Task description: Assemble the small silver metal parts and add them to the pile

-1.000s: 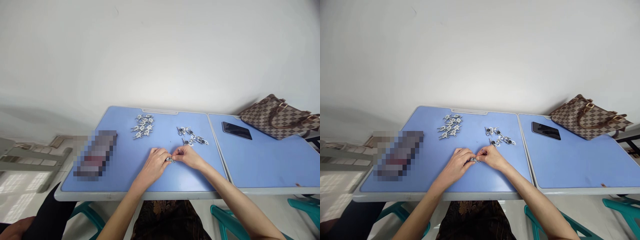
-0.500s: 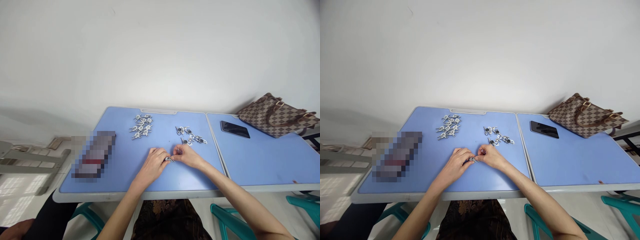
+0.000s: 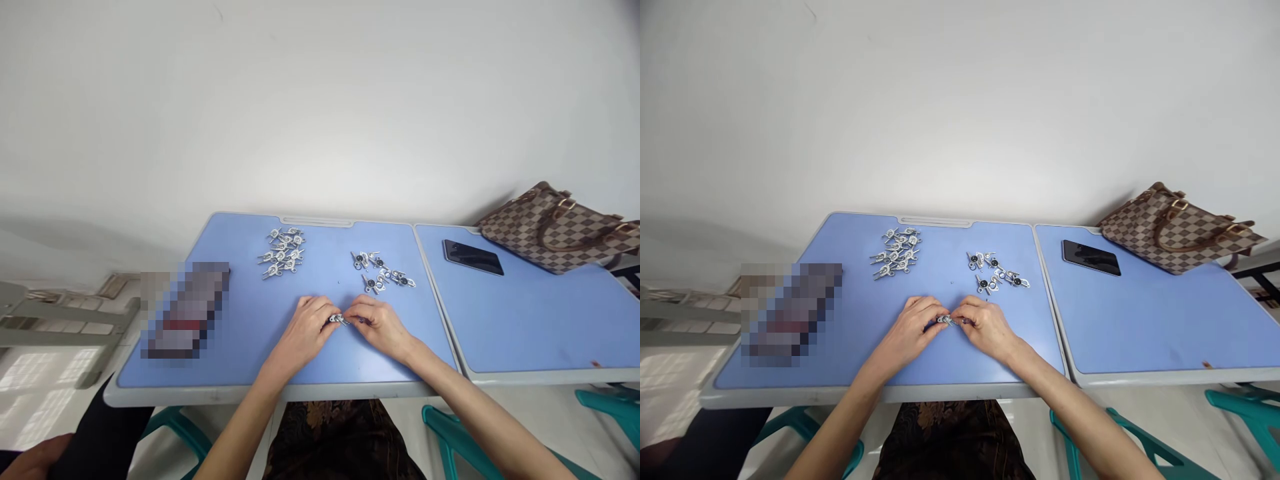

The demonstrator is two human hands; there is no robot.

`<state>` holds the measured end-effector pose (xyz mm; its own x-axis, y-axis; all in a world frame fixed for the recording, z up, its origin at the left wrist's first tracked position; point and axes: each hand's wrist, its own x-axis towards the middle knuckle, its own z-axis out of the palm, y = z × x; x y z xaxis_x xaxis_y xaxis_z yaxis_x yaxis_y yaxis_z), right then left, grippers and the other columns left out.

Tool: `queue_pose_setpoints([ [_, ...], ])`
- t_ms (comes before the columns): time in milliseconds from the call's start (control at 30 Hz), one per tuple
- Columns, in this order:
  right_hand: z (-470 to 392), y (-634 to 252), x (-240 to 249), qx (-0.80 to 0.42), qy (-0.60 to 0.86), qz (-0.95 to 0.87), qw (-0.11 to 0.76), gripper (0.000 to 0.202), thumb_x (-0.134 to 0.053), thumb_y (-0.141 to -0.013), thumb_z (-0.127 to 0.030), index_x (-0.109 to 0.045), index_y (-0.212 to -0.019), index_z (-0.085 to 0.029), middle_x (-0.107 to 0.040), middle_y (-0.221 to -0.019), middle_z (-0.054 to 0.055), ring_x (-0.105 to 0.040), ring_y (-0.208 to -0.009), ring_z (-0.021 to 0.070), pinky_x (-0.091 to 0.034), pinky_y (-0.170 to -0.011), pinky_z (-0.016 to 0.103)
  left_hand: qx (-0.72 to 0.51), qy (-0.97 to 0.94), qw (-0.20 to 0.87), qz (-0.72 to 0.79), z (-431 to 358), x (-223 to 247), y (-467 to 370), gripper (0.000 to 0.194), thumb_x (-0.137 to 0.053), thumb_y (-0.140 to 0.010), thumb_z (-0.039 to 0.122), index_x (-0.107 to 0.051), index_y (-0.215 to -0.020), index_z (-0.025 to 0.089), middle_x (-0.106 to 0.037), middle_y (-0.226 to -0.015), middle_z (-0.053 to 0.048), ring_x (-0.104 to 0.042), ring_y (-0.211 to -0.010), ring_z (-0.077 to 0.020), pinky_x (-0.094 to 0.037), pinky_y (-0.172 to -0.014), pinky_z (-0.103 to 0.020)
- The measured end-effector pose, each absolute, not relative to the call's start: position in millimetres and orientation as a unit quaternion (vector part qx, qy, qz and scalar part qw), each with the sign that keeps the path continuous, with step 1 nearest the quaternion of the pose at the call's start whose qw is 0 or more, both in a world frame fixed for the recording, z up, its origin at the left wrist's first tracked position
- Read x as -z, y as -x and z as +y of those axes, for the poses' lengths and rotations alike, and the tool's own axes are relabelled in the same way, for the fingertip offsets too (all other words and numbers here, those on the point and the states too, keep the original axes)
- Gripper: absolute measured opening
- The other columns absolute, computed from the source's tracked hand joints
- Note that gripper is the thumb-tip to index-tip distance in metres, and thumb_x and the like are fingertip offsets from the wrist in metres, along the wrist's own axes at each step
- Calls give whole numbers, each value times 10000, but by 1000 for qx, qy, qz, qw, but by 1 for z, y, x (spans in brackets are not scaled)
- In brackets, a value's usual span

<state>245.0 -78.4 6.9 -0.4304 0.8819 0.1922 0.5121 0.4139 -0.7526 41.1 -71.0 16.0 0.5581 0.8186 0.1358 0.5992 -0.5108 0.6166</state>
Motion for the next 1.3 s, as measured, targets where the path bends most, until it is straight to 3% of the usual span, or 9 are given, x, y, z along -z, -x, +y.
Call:
queue_pose_setpoints([
  [133, -78, -246, -11, -297, 441, -800, 279, 219, -517, -872, -82, -687, -928, -209, -652, -907, 41, -596, -757, 144, -452, -666, 256, -212, -844, 259, 419, -71, -17, -41, 97, -546, -938, 212, -634, -978, 214, -638, -949, -12, -560, -913, -176, -371, -878, -344],
  [300, -71, -254, -42, -373, 489, -734, 289, 136, -504, -924, -239, -585, -1029, -210, -621, -985, 41, -559, -822, 165, -453, -755, 301, -217, -843, 267, 413, -71, -19, -42, 84, -547, -936, 211, -629, -954, 210, -642, -957, -13, -577, -933, -175, -367, -893, -349],
  [367, -64, -256, -50, -438, 474, -699, 310, 213, -394, -988, -304, -584, -1019, -211, -605, -999, 46, -550, -916, 176, -442, -834, 319, -216, -843, 268, 413, -71, -19, -42, 80, -550, -932, 200, -627, -947, 211, -643, -955, -9, -580, -931, -173, -364, -897, -349],
  [467, -52, -255, -51, -537, 420, -647, 342, 328, -415, -982, -459, -603, -993, -190, -576, -851, 35, -544, -788, 166, -458, -772, 312, -217, -842, 264, 418, -71, -20, -42, 84, -554, -922, 185, -631, -941, 212, -646, -953, -6, -581, -922, -170, -366, -894, -347],
  [567, -42, -250, -42, -543, 394, -642, 371, 429, -442, -953, -549, -647, -877, -179, -576, -969, 62, -542, -853, 170, -454, -789, 309, -218, -839, 266, 422, -72, -21, -42, 89, -561, -907, 161, -630, -933, 210, -646, -952, -4, -583, -928, -167, -367, -889, -337],
  [767, -43, -247, -30, -574, 425, -573, 402, 449, -453, -924, -612, -551, -799, -191, -545, -737, -1, -373, -480, 77, -316, -449, 236, -213, -837, 272, 424, -72, -20, -43, 90, -570, -898, 150, -627, -934, 210, -647, -951, 0, -583, -942, -170, -362, -895, -336],
  [867, -46, -247, -31, -614, 390, -544, 418, 402, -490, -912, -598, -498, -833, -204, -581, -761, 2, -434, -482, 83, -371, -459, 241, -214, -839, 270, 422, -71, -19, -43, 86, -575, -897, 151, -625, -935, 209, -653, -947, -3, -588, -946, -173, -361, -898, -339],
  [1000, -49, -245, -33, -646, 326, -556, 409, 337, -540, -916, -533, -518, -979, -203, -610, -895, 36, -567, -651, 129, -505, -620, 296, -218, -841, 263, 419, -71, -18, -43, 106, -559, -904, 158, -626, -961, 216, -658, -963, -12, -586, -960, -179, -365, -897, -345],
  [1300, -56, -244, -39, -553, 363, -669, 338, 269, -437, -992, -446, -540, -988, -197, -600, -851, 25, -517, -673, 123, -446, -675, 277, -212, -845, 254, 421, -71, -19, -43, 100, -553, -908, 176, -625, -963, 219, -656, -967, -10, -586, -959, -180, -373, -881, -338],
])
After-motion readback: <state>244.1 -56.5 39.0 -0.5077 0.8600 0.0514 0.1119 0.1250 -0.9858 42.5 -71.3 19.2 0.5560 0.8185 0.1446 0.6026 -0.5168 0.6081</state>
